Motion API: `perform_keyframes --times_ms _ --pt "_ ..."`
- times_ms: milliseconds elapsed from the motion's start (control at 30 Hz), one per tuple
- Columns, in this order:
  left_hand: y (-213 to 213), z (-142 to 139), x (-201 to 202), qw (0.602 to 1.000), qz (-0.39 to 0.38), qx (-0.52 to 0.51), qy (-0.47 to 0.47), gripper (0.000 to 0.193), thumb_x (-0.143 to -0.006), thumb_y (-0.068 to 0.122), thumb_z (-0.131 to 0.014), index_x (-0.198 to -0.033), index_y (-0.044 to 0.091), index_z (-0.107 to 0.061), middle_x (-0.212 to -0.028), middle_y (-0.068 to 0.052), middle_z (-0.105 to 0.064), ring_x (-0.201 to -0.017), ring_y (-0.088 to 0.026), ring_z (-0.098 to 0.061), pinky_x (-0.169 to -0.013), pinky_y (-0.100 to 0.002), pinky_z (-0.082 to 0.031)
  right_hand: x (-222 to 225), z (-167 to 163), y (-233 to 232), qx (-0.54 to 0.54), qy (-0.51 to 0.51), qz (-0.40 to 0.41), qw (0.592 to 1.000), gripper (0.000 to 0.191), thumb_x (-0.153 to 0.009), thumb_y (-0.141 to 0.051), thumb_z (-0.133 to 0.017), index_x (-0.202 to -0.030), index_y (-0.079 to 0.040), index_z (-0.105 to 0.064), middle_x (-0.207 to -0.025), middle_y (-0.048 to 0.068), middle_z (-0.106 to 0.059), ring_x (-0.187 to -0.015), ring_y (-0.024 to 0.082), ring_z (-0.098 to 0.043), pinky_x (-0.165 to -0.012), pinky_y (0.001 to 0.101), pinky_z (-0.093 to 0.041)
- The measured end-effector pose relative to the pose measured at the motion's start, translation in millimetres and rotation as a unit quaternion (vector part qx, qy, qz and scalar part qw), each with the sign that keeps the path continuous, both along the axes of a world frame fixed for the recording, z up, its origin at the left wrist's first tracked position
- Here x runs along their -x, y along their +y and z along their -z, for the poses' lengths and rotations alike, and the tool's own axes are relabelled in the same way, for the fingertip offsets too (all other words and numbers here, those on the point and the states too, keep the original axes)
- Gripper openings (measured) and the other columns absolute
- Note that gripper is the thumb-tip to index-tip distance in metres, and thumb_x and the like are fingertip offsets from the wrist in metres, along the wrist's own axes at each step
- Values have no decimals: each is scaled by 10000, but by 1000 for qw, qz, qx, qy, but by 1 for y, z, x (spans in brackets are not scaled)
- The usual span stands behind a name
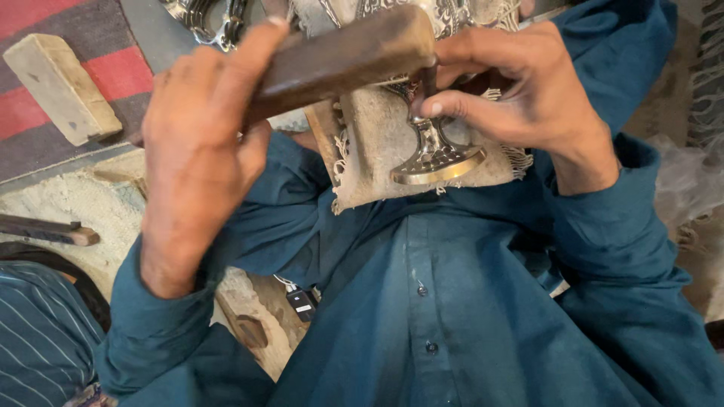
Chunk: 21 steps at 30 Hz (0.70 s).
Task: The person sits cross-legged on the floor with an ornate silver-colored vase held on a cloth-covered board on their lap. They secure the vase with a string, then use a wooden mallet to strike a small punch held against the vase body and base, repositioning the punch repeatedly to work the metal surface, and at times manipulate the vase and a small red-handled tool by hand.
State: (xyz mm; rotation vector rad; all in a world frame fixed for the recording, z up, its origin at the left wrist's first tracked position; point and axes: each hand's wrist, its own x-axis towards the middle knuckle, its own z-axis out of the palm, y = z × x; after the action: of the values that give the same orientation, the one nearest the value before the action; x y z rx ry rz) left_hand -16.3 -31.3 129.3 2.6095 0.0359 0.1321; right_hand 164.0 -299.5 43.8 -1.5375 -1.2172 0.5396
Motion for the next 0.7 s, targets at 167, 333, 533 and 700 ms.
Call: perform_keyframes --times_ms 167,333,533,700 --pt "3 5 4 988 -81 130 28 645 -914 -58 -688 -1460 126 -397 -1160 -121 -669 -1087 -274 -715 -945 -370 -573 4 0 2 -11 53 7 998 339 -1006 -48 -807 -1289 31 -638 -1055 120 -758 -1003 189 -774 -792 253 -654" --pt "-8 14 18 969 -90 231 6 583 -952 -79 -668 -1453 56 -402 -1117 -128 -662 -997 -184 -686 -930 -356 -583 0 -1 -2 -13 144 -33 989 333 -1010 -56 -761 -1302 14 -617 -1118 137 -741 -1028 202 -764 -878 291 -660" --pt "-43 45 23 844 -110 525 -21 507 -941 -115 -636 -1333 68 -373 -1109 -69 -579 -1038 -179 -628 -1075 -358 -569 -11 -3 1 7 32 -88 996 359 -971 -60 -793 -1284 41 -650 -1092 154 -756 -1054 246 -773 -926 342 -667" --pt "-23 45 37 906 -155 393 35 450 -965 -104 -631 -1332 23 -404 -1082 -80 -611 -1001 -161 -646 -923 -306 -566 -11 -12 5 28 9 -87 996 330 -933 -62 -824 -1204 60 -679 -1060 150 -761 -1008 241 -784 -833 304 -654"
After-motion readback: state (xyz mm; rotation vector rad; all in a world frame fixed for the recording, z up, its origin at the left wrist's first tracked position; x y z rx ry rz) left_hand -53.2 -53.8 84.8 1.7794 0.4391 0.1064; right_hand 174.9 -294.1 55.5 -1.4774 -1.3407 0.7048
